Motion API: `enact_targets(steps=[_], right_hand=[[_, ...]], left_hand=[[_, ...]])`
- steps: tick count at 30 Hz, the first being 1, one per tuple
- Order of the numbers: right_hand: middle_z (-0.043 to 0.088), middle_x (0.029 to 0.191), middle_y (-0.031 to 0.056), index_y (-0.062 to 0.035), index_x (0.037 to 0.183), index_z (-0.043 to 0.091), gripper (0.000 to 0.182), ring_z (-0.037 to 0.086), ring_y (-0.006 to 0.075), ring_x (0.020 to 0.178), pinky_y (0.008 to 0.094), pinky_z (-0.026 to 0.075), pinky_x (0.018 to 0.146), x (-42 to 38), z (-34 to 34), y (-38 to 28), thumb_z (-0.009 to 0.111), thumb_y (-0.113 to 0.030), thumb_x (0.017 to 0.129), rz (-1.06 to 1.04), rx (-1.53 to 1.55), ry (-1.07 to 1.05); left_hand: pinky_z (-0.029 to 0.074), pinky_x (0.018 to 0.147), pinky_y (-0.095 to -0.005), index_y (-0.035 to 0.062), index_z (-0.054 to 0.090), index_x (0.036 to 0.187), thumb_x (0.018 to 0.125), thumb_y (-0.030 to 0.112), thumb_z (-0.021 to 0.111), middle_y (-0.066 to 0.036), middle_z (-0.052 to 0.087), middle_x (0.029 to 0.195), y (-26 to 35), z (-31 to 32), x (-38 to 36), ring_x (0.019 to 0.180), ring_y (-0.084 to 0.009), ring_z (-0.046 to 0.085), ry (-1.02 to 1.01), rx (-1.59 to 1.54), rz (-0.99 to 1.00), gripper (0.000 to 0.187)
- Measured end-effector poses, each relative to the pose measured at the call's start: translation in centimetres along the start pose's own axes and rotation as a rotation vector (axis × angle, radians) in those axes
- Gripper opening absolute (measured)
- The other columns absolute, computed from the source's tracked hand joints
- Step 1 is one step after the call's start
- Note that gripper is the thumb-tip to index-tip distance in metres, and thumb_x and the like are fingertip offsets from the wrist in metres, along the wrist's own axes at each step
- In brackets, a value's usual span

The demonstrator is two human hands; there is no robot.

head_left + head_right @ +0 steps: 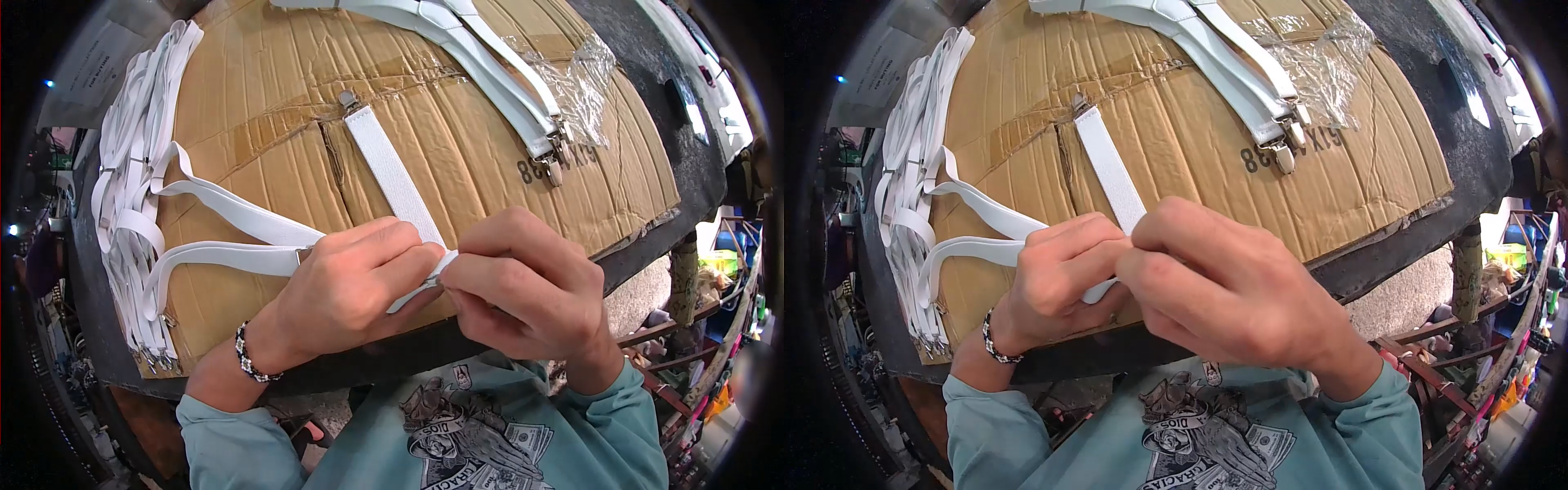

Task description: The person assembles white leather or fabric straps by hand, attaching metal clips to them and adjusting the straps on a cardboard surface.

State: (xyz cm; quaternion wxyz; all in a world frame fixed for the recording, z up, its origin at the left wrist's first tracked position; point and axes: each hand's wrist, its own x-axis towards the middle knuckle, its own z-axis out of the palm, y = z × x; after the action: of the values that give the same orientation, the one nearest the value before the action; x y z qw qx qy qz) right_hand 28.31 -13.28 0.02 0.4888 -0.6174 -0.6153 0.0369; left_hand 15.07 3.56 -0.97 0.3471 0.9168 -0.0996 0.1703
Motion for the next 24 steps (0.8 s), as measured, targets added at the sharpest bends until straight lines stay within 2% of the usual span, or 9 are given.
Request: enact_targets(steps=[3, 10, 12, 14, 15, 18, 24], right_hand=[[0.060, 0.090, 0.0111, -0.0001, 0.096, 0.067, 0.028, 0.064, 0.0252, 0.072, 0.0349, 0.054, 0.062, -0.3, -0.5, 0.8, 0.073, 0.010, 0.071, -0.034, -0.034, -0.026], [0.059, 0.092, 0.0113, 0.0001, 0.097, 0.066, 0.025, 0.064, 0.0261, 0.072, 0.0359, 0.054, 0.063, -0.5, -1.2, 0.9, 0.073, 0.009, 0.075, 0.027, -0.006, -0.038], [0.063, 0.090, 0.0113, -0.0009, 0.093, 0.069, 0.028, 0.065, 0.0245, 0.071, 0.0326, 0.053, 0.061, -0.2, -0.8, 0.3, 0.074, 0.010, 0.068, 0.010, 0.013, 0.003], [0.063, 0.089, 0.0110, -0.0009, 0.093, 0.069, 0.027, 0.065, 0.0249, 0.071, 0.0327, 0.053, 0.061, 0.0, -0.5, 0.2, 0.074, 0.010, 0.068, 0.000, 0.037, 0.002], [0.061, 0.091, 0.0107, -0.0005, 0.095, 0.067, 0.025, 0.065, 0.0260, 0.072, 0.0345, 0.053, 0.062, 0.0, -0.4, 0.2, 0.074, 0.009, 0.072, 0.001, 0.051, -0.021], [0.063, 0.089, 0.0108, -0.0012, 0.094, 0.069, 0.026, 0.065, 0.0245, 0.071, 0.0327, 0.053, 0.061, -0.1, -0.5, 1.1, 0.074, 0.009, 0.071, 0.008, 0.003, -0.022], [0.065, 0.088, 0.0111, -0.0020, 0.093, 0.071, 0.027, 0.064, 0.0231, 0.070, 0.0320, 0.052, 0.060, -0.7, -1.0, 1.6, 0.075, 0.010, 0.069, 0.060, 0.012, 0.003]], left_hand=[[0.051, 0.059, -0.0389, -0.0005, 0.070, 0.097, 0.069, -0.001, 0.083, -0.010, 0.064, 0.083, -0.3, 0.2, -0.1, 0.070, -0.0295, 0.064, -0.005, 0.010, 0.000, 0.031], [0.051, 0.058, -0.0379, -0.0005, 0.071, 0.098, 0.071, 0.000, 0.084, -0.010, 0.064, 0.081, -0.2, 0.3, -0.2, 0.068, -0.0288, 0.064, 0.019, 0.018, -0.001, 0.030], [0.051, 0.058, -0.0378, -0.0006, 0.071, 0.098, 0.071, 0.000, 0.084, -0.011, 0.064, 0.081, -0.1, 0.1, 0.0, 0.068, -0.0286, 0.064, 0.015, 0.026, 0.007, 0.029], [0.051, 0.061, -0.0389, 0.0001, 0.067, 0.096, 0.076, 0.004, 0.082, -0.010, 0.058, 0.081, 0.1, -0.1, 0.1, 0.071, -0.0289, 0.063, 0.002, 0.015, 0.010, 0.026], [0.052, 0.063, -0.0395, 0.0005, 0.065, 0.095, 0.078, 0.005, 0.082, -0.009, 0.056, 0.081, 0.2, -0.3, 0.2, 0.072, -0.0291, 0.062, -0.005, 0.011, 0.012, 0.025], [0.051, 0.058, -0.0375, -0.0008, 0.072, 0.100, 0.071, 0.000, 0.084, -0.011, 0.063, 0.081, -0.3, 0.0, -0.2, 0.068, -0.0278, 0.064, 0.026, 0.013, 0.006, 0.031], [0.051, 0.057, -0.0371, -0.0005, 0.072, 0.098, 0.071, -0.001, 0.084, -0.011, 0.063, 0.081, -0.1, -0.1, 0.0, 0.068, -0.0280, 0.064, 0.007, 0.025, -0.021, 0.029]])
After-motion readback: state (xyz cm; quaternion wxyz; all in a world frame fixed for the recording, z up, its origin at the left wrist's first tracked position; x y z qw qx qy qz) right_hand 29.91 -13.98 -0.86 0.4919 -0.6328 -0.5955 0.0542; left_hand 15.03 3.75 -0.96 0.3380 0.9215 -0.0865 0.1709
